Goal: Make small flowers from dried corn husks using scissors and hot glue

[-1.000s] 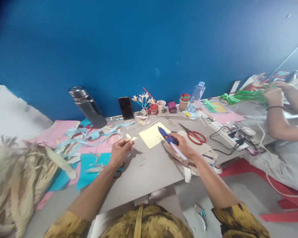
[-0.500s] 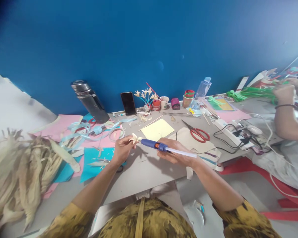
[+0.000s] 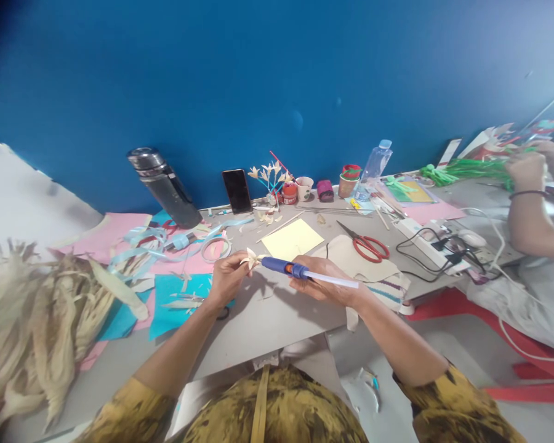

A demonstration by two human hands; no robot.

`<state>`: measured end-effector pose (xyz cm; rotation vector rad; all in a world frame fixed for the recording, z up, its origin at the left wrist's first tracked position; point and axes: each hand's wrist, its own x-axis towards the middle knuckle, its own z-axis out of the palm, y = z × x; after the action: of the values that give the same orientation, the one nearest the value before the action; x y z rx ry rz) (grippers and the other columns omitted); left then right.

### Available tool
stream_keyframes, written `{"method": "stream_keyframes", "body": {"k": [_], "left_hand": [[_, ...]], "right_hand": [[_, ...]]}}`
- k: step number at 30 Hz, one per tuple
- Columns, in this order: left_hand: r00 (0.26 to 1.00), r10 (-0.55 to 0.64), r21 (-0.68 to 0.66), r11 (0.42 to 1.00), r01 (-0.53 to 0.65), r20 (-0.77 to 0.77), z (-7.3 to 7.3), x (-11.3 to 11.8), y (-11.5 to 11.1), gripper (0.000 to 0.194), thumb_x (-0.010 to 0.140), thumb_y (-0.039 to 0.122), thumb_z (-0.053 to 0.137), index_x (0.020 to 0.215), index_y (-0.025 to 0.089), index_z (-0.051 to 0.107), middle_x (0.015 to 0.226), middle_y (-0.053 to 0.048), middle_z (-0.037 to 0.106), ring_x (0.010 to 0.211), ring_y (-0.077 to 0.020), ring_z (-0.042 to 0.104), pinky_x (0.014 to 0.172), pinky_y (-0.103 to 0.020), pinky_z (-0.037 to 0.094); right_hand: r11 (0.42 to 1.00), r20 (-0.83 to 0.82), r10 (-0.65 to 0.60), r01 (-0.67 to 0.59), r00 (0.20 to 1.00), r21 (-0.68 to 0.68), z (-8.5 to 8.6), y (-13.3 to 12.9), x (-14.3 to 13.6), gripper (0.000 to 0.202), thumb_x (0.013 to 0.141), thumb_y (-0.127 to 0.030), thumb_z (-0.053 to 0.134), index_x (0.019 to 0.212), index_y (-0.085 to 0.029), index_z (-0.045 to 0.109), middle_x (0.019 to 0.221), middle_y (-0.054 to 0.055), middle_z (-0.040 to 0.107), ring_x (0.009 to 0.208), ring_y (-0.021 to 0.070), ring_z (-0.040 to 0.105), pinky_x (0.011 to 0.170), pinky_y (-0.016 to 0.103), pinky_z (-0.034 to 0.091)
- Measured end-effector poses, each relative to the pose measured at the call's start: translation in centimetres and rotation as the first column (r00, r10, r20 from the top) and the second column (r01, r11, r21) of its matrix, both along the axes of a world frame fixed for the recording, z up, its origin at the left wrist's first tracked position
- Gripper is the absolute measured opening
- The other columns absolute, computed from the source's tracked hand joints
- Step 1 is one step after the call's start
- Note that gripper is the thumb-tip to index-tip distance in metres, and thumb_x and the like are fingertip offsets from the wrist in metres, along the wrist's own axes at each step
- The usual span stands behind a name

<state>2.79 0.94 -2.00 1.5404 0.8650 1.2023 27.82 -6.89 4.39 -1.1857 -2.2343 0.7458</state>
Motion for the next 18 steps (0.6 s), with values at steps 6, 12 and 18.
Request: {"method": "stream_keyframes", "body": {"k": [6,12,18], "left_hand": [[1.000,-0.002,-0.016,1.000,0.002,-0.013,0.21,0.11,-0.11,0.024,0.077,0.037,0.072,0.062,0.018,0.069,0.067,-0.003,0.061,0.060,-0.0136,0.053,0.057,-0.026,0.042],[1.000,-0.019,-0.011,1.000,0.019,-0.010,0.28,0.07,-0.13,0.023,0.078,0.034,0.072,0.062,0.018,0.069,0.065,-0.002,0.060,0.060,-0.0131,0.053,0.059,-0.026,0.043],[0.999,-0.033,-0.031,0.999,0.033,-0.023,0.00,-0.01,-0.07,0.025,0.079,0.034,0.071,0.060,0.018,0.067,0.067,-0.002,0.061,0.060,-0.0129,0.053,0.059,-0.026,0.043]], "right_hand": [[1.000,0.012,0.012,-0.012,1.000,0.006,-0.24,-0.01,0.10,0.029,0.099,-0.045,0.046,0.087,-0.020,0.055,0.081,0.005,0.061,0.069,0.0177,0.055,0.066,0.029,0.042],[1.000,0.014,0.001,-0.001,1.000,0.017,-0.38,0.03,-0.03,0.027,0.098,-0.043,0.048,0.085,-0.020,0.054,0.079,0.004,0.060,0.068,0.0171,0.055,0.065,0.028,0.040],[0.999,0.031,-0.005,0.003,1.000,0.046,-0.68,0.08,0.13,0.028,0.099,-0.043,0.047,0.085,-0.020,0.054,0.079,0.004,0.060,0.069,0.0175,0.054,0.065,0.028,0.040]]}}
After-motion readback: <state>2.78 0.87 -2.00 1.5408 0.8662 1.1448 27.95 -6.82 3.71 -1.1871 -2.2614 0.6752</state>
